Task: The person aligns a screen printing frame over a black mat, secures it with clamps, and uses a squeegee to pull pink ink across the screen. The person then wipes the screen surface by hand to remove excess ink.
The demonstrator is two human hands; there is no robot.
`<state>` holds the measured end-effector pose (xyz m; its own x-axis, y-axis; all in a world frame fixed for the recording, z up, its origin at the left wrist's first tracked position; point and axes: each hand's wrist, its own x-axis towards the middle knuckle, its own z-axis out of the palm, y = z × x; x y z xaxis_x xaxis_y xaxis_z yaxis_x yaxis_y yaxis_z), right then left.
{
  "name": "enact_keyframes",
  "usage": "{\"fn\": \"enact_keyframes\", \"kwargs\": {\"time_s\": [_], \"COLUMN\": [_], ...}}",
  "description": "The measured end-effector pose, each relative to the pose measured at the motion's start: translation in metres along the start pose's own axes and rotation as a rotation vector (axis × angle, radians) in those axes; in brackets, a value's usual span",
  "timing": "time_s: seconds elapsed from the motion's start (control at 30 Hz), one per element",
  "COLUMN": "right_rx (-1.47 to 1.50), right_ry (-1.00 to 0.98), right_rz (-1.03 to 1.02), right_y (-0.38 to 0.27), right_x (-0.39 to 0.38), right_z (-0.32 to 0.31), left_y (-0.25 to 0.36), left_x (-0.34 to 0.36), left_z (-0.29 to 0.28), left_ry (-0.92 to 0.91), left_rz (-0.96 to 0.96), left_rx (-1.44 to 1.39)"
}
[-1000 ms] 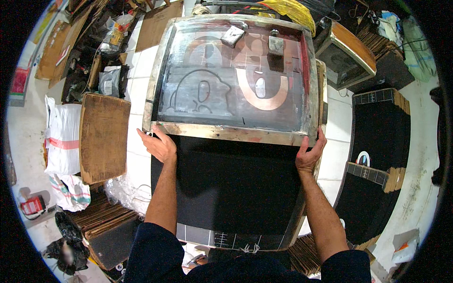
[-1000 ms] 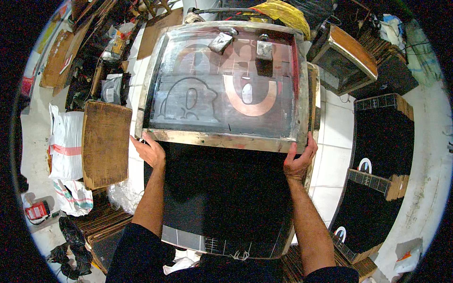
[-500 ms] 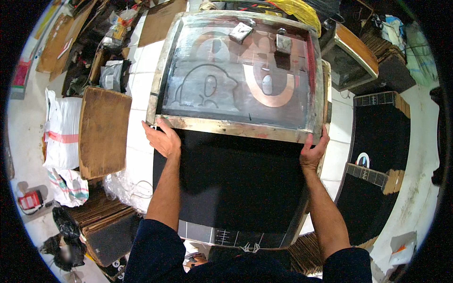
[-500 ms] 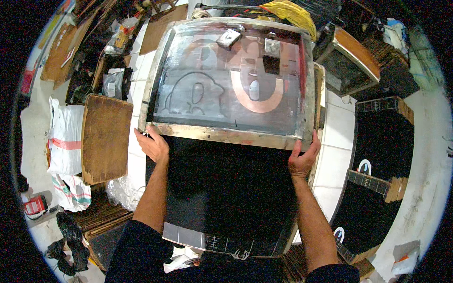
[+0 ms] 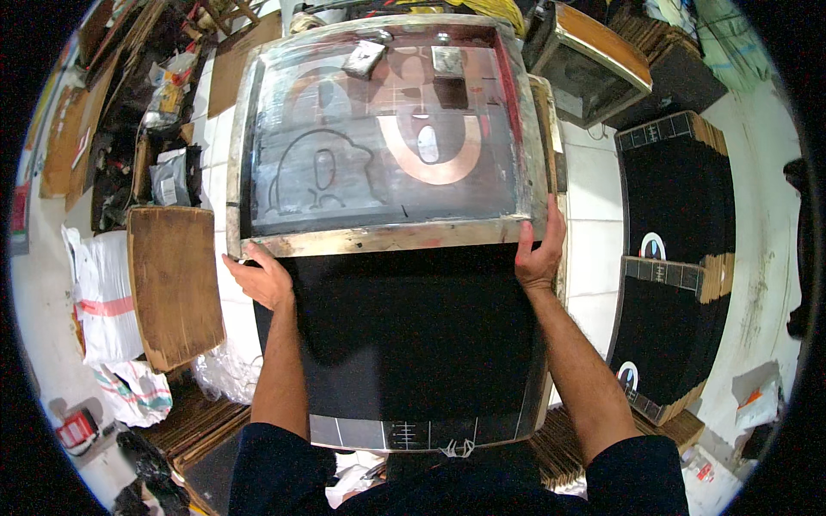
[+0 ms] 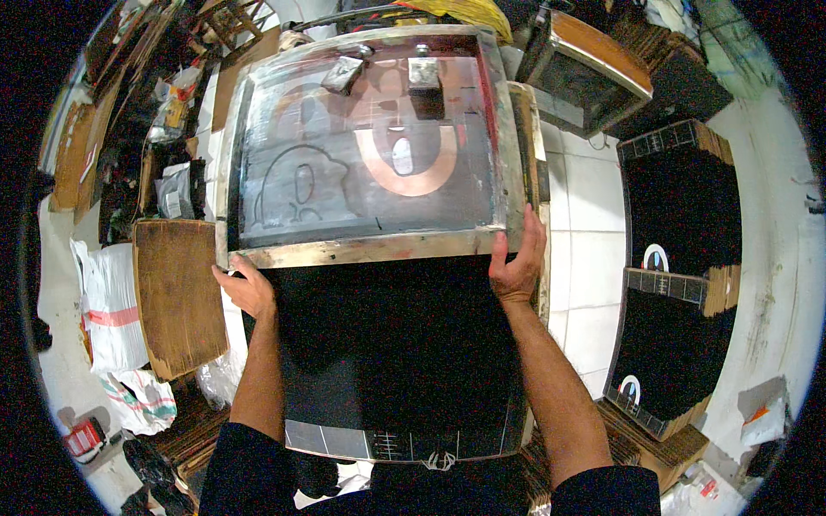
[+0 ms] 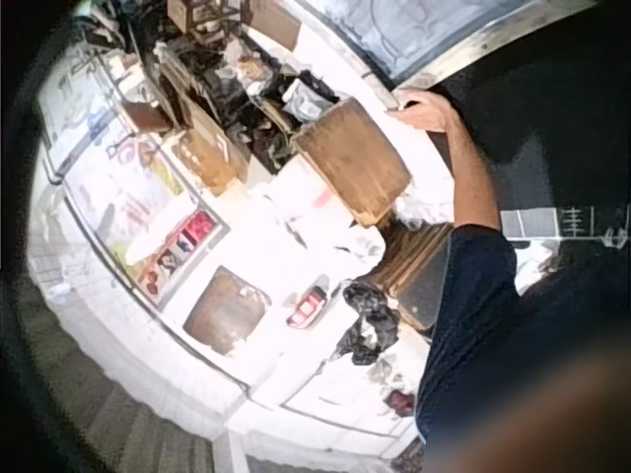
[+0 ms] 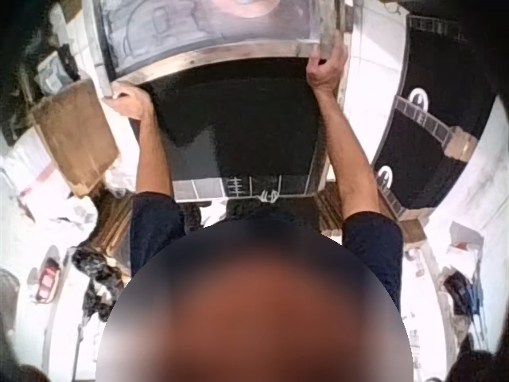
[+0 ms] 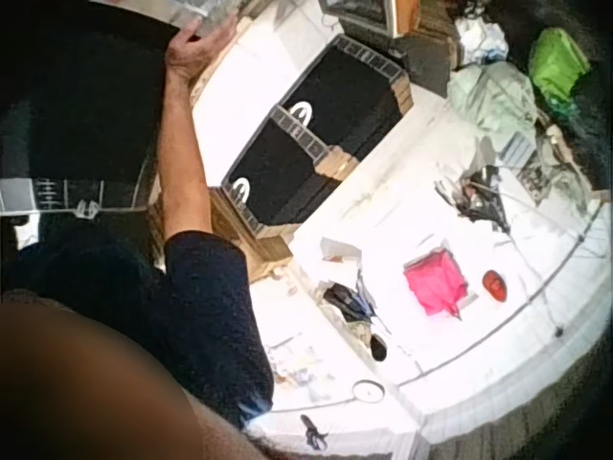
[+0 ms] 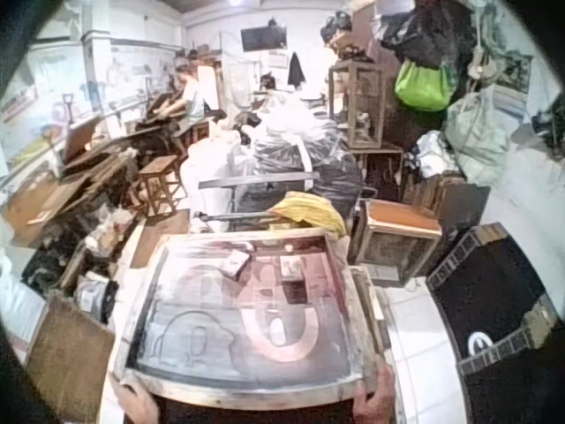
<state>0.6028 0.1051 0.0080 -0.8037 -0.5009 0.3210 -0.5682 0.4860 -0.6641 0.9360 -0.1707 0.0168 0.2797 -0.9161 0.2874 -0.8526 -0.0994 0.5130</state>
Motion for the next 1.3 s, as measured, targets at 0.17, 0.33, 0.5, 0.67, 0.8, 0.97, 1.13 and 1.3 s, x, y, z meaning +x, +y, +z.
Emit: {"fn": "enact_keyframes", "kwargs": {"time_s": [0.17, 0.33, 0.5, 0.67, 0.8, 0.97, 1.13, 1.3], "right_rx": [0.049, 0.03, -0.002, 0.034, 0.003, 0.025, 0.037, 0.025], "right_ry": [-0.005, -0.016, -0.046, -0.047, -0.062, -0.061, -0.043, -0.02], "right_rz": [0.017, 0.013, -0.043, -0.04, -0.012, -0.004, 0.004, -0.02], "right_y": [0.002, 0.001, -0.001, -0.002, -0.002, -0.001, 0.0, 0.001], "right_x": [0.0, 0.001, 0.004, 0.005, 0.005, 0.005, 0.003, 0.003], "right_z": [-0.001, -0.002, -0.003, -0.004, -0.004, -0.005, -0.005, -0.002], "left_y": [0.0, -0.005, -0.007, -0.007, -0.01, -0.013, -0.016, -0.02], "left_x": [0.001, 0.002, 0.001, 0.003, 0.004, 0.005, 0.006, 0.007], "left_z": [0.0, 0.005, 0.005, 0.006, 0.008, 0.008, 0.01, 0.013], "left_ry": [0.036, 0.089, 0.098, 0.11, 0.1, 0.064, 0.07, 0.115], "left_rz": [0.064, 0.097, 0.076, 0.085, 0.078, 0.027, 0.037, 0.088], "left_rx": [-0.008, -0.013, 0.004, 0.014, -0.007, -0.023, 0.001, 0.026]}}
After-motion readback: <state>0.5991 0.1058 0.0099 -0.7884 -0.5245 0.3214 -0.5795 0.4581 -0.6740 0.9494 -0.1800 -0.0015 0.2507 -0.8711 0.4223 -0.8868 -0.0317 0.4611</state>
